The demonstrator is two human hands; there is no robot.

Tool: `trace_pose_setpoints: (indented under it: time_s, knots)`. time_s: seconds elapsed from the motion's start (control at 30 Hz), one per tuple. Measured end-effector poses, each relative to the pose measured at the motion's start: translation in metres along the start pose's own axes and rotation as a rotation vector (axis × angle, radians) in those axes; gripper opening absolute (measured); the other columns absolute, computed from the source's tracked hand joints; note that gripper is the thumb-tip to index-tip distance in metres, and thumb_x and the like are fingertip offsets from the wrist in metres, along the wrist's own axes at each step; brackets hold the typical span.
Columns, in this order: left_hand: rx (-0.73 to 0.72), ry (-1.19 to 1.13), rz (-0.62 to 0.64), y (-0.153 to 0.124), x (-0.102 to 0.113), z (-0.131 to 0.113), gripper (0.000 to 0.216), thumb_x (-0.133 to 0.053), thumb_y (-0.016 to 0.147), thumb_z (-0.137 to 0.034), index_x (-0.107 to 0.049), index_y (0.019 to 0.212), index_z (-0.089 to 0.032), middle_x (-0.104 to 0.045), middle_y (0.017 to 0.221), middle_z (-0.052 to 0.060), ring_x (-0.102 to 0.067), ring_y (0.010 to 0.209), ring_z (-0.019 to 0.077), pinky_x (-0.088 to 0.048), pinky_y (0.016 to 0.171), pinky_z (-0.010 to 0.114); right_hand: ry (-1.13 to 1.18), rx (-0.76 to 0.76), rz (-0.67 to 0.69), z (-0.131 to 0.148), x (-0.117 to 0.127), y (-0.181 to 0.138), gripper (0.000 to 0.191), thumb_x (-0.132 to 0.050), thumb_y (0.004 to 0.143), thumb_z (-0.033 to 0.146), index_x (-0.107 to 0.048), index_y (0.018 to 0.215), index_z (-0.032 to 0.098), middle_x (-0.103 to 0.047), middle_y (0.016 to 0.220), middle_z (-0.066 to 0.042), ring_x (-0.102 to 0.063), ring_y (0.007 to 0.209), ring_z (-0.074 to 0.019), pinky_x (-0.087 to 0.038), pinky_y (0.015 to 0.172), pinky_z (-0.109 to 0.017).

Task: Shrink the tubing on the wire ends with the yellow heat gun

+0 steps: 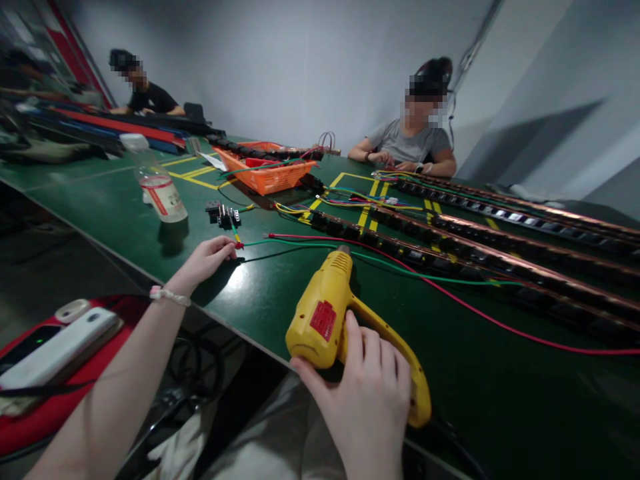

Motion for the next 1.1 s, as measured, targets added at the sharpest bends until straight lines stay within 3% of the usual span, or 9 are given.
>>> trace_pose_setpoints:
  time_s: [0.2, 0.6, 1.1]
  knots:
    - [-0.001, 0.052, 0.031, 0.000, -0.003, 0.000, 0.034, -0.043, 0.083, -0.045, -0.059, 0.076, -0.017, -0.065, 0.074, 0.003, -0.057, 0.070, 0.0163, -0.040, 0.067, 0.026, 0.129, 0.027, 0.023, 0.020, -0.007, 0.008, 0.081, -0.041, 0.070, 0.078, -0.053, 0.114, 0.011, -0.061, 0.095, -0.013, -0.053, 0.085, -0.0261, -0.037, 0.074, -0.038]
    - [-0.021, 0.075, 0.032, 0.000, -0.005, 0.000, 0.035, -0.037, 0.087, -0.046, -0.056, 0.077, -0.018, -0.060, 0.072, 0.002, -0.054, 0.070, 0.0156, -0.040, 0.065, 0.026, 0.367, 0.143, 0.052, 0.079, -0.019, 0.019, 0.084, -0.042, 0.067, 0.081, -0.054, 0.114, 0.012, -0.061, 0.097, -0.011, -0.051, 0.087, -0.0247, -0.037, 0.077, -0.038]
    - [-0.040, 0.061, 0.005, -0.002, -0.003, -0.003, 0.031, -0.037, 0.088, -0.043, -0.055, 0.090, -0.018, -0.058, 0.074, 0.001, -0.055, 0.071, 0.0155, -0.041, 0.069, 0.026, 0.479, 0.178, 0.030, 0.076, -0.022, 0.021, 0.082, -0.045, 0.066, 0.080, -0.057, 0.113, 0.013, -0.064, 0.098, -0.010, -0.054, 0.089, -0.0241, -0.036, 0.080, -0.036]
Point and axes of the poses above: each hand's wrist, its own y-axis towards the middle knuckle, its own x-axis out of the back of the hand, z = x × y, the point moved 7 cm from there along y, towards the middle knuckle
